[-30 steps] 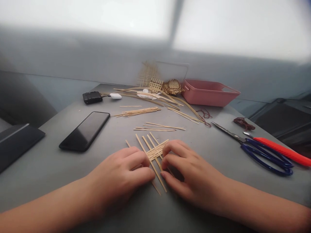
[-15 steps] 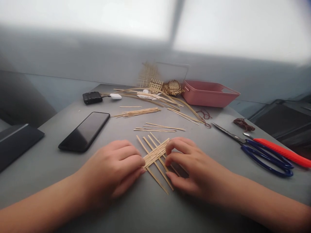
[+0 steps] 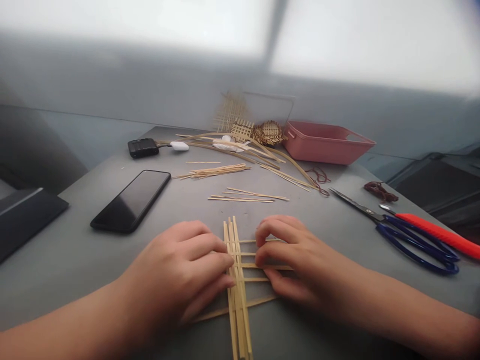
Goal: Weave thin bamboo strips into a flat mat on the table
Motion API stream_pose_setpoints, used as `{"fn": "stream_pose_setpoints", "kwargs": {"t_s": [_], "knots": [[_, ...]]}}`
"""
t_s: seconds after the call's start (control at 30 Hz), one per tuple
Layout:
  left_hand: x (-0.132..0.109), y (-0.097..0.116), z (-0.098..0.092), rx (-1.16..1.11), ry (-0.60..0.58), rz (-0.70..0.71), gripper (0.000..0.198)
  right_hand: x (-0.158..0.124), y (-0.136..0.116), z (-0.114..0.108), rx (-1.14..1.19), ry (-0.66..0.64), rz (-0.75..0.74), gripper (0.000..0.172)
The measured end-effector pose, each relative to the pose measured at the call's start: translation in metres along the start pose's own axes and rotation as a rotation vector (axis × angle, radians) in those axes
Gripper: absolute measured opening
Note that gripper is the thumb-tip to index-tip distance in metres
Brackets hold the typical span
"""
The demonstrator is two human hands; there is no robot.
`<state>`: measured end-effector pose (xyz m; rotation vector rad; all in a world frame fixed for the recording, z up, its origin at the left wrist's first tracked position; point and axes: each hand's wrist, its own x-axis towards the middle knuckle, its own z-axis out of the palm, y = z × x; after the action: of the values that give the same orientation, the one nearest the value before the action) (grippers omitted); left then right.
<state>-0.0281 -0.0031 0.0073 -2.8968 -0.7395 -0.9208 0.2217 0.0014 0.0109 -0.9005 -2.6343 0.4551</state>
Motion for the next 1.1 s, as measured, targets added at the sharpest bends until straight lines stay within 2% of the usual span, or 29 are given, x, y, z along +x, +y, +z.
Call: {"fn": "stream_pose_setpoints", "kwargs": {"t_s": [0.17, 0.23, 0.3, 0.4, 0.53, 0.7, 0.97, 1.1], "knots": [[-0.008, 0.027, 0.007, 0.177, 0.062, 0.046, 0.038, 0.003, 0.001, -0.003, 0.039, -0.051, 0.078, 0.008], [-0.016, 0.038, 0.013, 0.209, 0.13, 0.037, 0.034, 0.003, 0.0, -0.003, 0.051, -0.063, 0.112, 0.008], [-0.026, 0.044, 0.021, 0.212, 0.124, 0.023, 0.029, 0.003, -0.001, -0.002, 0.039, -0.052, 0.125, 0.011], [-0.035, 0.045, 0.03, 0.217, 0.104, 0.017, 0.031, 0.003, -0.003, 0.0, -0.007, -0.032, 0.106, 0.017], [-0.034, 0.045, 0.032, 0.206, 0.103, 0.007, 0.034, 0.004, -0.004, 0.006, -0.056, -0.02, 0.072, 0.023], [-0.033, 0.049, 0.031, 0.223, 0.083, 0.001, 0.034, 0.002, -0.005, 0.019, -0.173, -0.013, 0.097, 0.02], [-0.034, 0.051, 0.034, 0.295, 0.058, 0.035, 0.035, -0.006, -0.008, 0.029, -0.425, 0.084, 0.046, 0.016], [-0.034, 0.052, 0.034, 0.284, 0.048, 0.032, 0.035, -0.009, -0.01, 0.033, -0.453, 0.12, 0.054, 0.018]]}}
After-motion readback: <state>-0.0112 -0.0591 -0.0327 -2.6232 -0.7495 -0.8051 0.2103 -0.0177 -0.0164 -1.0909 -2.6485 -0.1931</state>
